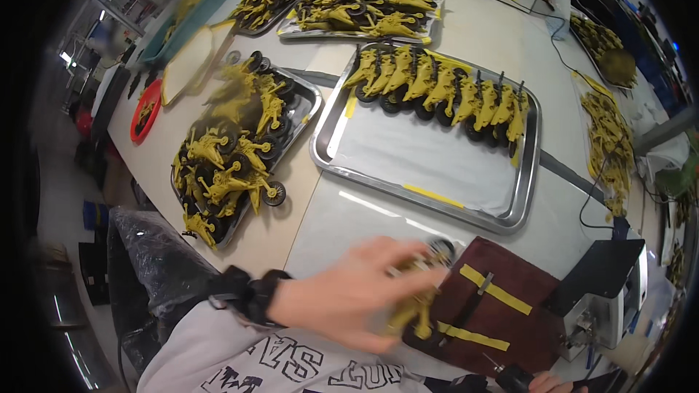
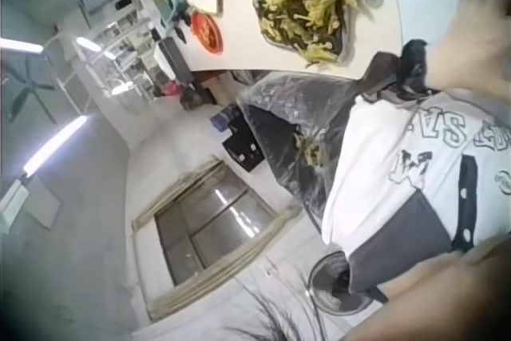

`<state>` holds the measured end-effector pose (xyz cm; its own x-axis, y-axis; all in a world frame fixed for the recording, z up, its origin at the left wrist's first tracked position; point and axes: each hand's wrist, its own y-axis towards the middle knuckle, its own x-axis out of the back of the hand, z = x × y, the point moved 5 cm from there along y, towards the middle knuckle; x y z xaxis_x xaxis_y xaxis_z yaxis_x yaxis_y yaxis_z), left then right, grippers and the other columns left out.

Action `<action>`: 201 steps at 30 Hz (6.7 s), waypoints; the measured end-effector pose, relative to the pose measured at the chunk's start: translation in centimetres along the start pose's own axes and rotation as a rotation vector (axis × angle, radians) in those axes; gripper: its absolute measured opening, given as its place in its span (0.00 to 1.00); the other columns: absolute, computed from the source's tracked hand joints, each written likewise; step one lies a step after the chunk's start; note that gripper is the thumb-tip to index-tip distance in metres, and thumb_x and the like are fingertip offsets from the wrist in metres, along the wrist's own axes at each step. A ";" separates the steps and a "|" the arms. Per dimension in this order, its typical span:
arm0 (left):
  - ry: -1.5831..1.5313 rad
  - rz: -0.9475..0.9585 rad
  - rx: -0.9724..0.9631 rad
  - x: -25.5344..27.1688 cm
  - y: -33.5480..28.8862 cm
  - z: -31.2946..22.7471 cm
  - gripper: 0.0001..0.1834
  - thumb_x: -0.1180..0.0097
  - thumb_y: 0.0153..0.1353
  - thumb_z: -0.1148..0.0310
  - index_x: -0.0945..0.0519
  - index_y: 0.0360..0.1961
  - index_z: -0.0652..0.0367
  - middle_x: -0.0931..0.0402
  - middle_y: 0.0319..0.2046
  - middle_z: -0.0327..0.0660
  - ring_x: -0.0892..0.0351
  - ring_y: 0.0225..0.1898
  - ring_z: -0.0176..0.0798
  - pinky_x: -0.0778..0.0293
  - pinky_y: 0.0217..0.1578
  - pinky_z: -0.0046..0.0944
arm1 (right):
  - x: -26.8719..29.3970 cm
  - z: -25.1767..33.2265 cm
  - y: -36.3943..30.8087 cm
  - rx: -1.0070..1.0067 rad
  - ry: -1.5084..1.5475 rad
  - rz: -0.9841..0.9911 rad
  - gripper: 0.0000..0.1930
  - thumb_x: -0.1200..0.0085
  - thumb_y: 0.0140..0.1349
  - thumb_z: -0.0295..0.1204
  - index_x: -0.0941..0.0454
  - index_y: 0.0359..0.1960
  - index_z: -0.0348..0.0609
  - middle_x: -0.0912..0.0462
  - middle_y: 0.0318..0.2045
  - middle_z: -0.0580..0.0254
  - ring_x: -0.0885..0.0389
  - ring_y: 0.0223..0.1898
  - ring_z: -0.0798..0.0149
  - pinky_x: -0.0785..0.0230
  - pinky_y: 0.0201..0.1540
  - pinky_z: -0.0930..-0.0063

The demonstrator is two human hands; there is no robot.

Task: Using an electric screwdriver to assemble small yellow motorcycle toy components on a padded workbench.

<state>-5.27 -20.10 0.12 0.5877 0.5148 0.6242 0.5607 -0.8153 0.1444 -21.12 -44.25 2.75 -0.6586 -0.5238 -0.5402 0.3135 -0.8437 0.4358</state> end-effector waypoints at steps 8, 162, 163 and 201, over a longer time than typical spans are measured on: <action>0.976 -0.814 0.660 18.4 -13.0 9.3 0.36 0.37 0.43 0.64 0.34 0.57 0.56 0.37 0.54 0.45 0.43 0.57 0.50 0.50 0.58 0.48 | 4.1 -1.0 0.1 -0.159 0.050 0.094 0.33 0.50 0.58 0.48 0.44 0.55 0.33 0.38 0.20 0.66 0.39 0.17 0.73 0.45 0.25 0.79; 0.240 0.249 -0.339 -15.3 6.4 1.4 0.34 0.43 0.48 0.45 0.30 0.55 0.47 0.47 0.64 0.49 0.42 0.60 0.48 0.51 0.55 0.51 | 2.9 3.8 7.8 0.524 -0.604 -0.147 0.48 0.64 0.47 0.73 0.41 0.52 0.39 0.30 0.16 0.59 0.33 0.12 0.64 0.36 0.17 0.70; 0.232 0.261 -0.337 -15.5 6.5 1.3 0.34 0.43 0.47 0.45 0.30 0.55 0.47 0.47 0.63 0.49 0.43 0.60 0.49 0.52 0.56 0.51 | 3.7 3.5 8.6 0.513 -0.632 -0.172 0.47 0.64 0.47 0.73 0.41 0.51 0.39 0.30 0.16 0.59 0.33 0.12 0.64 0.36 0.18 0.70; 0.245 0.205 -0.380 -15.4 6.4 1.4 0.31 0.42 0.46 0.47 0.28 0.52 0.46 0.44 0.62 0.47 0.39 0.58 0.47 0.47 0.53 0.51 | -0.1 -6.4 0.5 -0.128 -0.307 0.409 0.40 0.50 0.48 0.65 0.42 0.50 0.43 0.29 0.20 0.63 0.29 0.14 0.65 0.35 0.19 0.70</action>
<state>-9.91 -32.89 -9.60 0.4838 0.2934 0.8245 0.1689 -0.9557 0.2410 -16.54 -45.39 -1.64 -0.6288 -0.7711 -0.1003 0.6552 -0.5949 0.4656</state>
